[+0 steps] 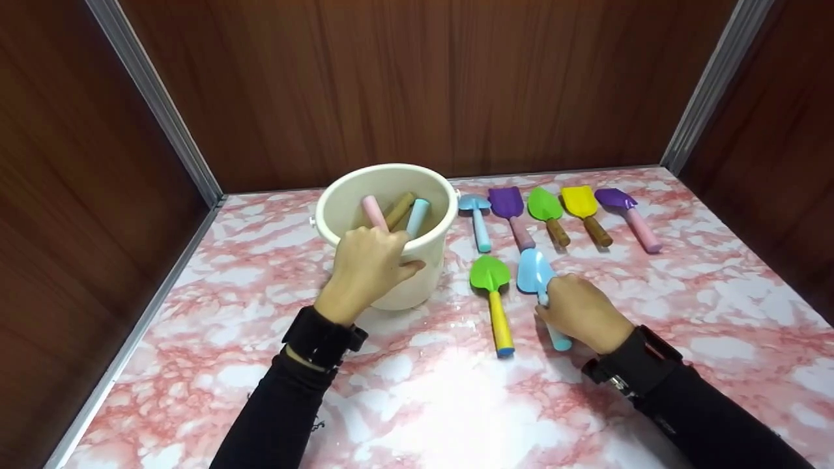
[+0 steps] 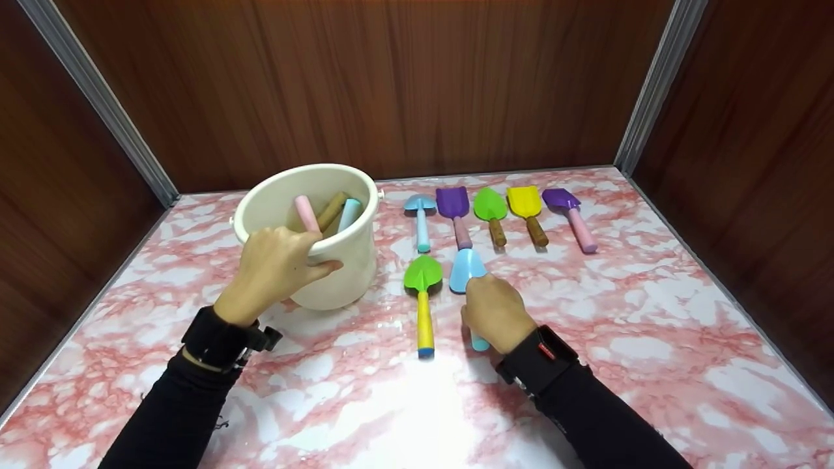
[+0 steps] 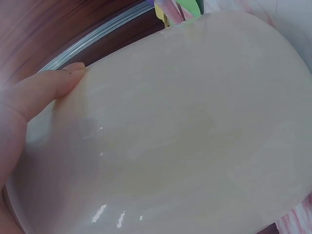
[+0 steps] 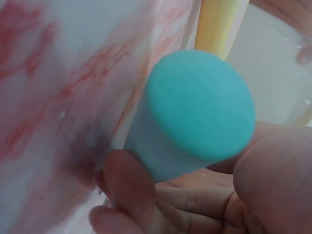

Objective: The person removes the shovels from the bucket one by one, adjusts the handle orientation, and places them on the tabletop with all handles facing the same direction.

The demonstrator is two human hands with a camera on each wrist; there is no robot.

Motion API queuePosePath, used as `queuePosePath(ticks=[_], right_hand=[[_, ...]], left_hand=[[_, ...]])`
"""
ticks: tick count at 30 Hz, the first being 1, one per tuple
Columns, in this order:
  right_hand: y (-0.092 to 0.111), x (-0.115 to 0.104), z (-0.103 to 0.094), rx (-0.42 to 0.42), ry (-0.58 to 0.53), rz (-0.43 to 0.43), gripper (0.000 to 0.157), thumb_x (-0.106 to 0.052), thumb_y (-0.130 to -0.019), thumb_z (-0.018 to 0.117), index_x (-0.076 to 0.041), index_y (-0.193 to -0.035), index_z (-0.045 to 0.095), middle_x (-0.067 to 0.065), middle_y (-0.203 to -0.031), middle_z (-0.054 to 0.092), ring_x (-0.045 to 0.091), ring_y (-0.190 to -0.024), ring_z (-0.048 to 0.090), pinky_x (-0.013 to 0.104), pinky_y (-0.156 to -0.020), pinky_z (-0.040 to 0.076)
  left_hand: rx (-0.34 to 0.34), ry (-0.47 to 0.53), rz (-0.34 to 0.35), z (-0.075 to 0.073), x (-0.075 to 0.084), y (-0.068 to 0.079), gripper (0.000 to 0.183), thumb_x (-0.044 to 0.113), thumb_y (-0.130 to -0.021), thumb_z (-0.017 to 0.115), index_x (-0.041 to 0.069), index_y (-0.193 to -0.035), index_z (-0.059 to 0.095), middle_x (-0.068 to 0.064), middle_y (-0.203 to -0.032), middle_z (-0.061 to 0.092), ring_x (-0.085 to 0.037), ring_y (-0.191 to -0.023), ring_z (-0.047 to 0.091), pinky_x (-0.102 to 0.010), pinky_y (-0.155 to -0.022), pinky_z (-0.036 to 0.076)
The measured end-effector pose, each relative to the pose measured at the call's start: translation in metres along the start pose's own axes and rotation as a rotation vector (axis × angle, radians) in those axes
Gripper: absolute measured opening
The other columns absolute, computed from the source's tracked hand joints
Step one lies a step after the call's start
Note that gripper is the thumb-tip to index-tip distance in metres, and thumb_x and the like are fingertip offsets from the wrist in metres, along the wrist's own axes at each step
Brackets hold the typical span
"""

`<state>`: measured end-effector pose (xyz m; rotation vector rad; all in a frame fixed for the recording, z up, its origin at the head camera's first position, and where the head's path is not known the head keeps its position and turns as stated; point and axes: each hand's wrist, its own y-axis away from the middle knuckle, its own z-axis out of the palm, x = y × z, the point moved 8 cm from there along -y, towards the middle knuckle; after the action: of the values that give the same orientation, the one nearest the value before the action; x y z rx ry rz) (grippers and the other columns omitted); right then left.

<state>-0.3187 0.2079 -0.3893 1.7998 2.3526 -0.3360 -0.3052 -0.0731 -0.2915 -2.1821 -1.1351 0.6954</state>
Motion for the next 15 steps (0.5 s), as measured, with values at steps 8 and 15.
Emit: queuePosePath(ticks=[8,15], right_hand=[[0.0008,0.0005,-0.0003,-0.007,0.010,0.001,0.026,-0.014,-0.091,0.080,-0.004,-0.073,0.064,0.006,-0.067,0.055,0.021,-0.060,0.056,0.037,-0.057,0.048],[0.0019,-0.0002,0.0003,-0.028,-0.007,0.020,0.025,-0.014,-0.092,0.081,-0.003,-0.077,0.065,0.006,-0.066,0.054,0.021,-0.059,0.056,0.035,-0.056,0.046]], left_hand=[[-0.009,0.008,-0.005,0.0008,-0.0003,-0.0004,0.046,0.048,-0.078,0.094,0.009,-0.076,0.068,-0.006,-0.057,0.059,-0.030,-0.046,0.058,-0.044,-0.042,0.047],[-0.016,0.001,-0.008,0.0012,-0.0005,-0.0008,0.047,0.048,-0.077,0.094,0.009,-0.076,0.068,-0.006,-0.057,0.058,-0.029,-0.046,0.058,-0.044,-0.042,0.047]])
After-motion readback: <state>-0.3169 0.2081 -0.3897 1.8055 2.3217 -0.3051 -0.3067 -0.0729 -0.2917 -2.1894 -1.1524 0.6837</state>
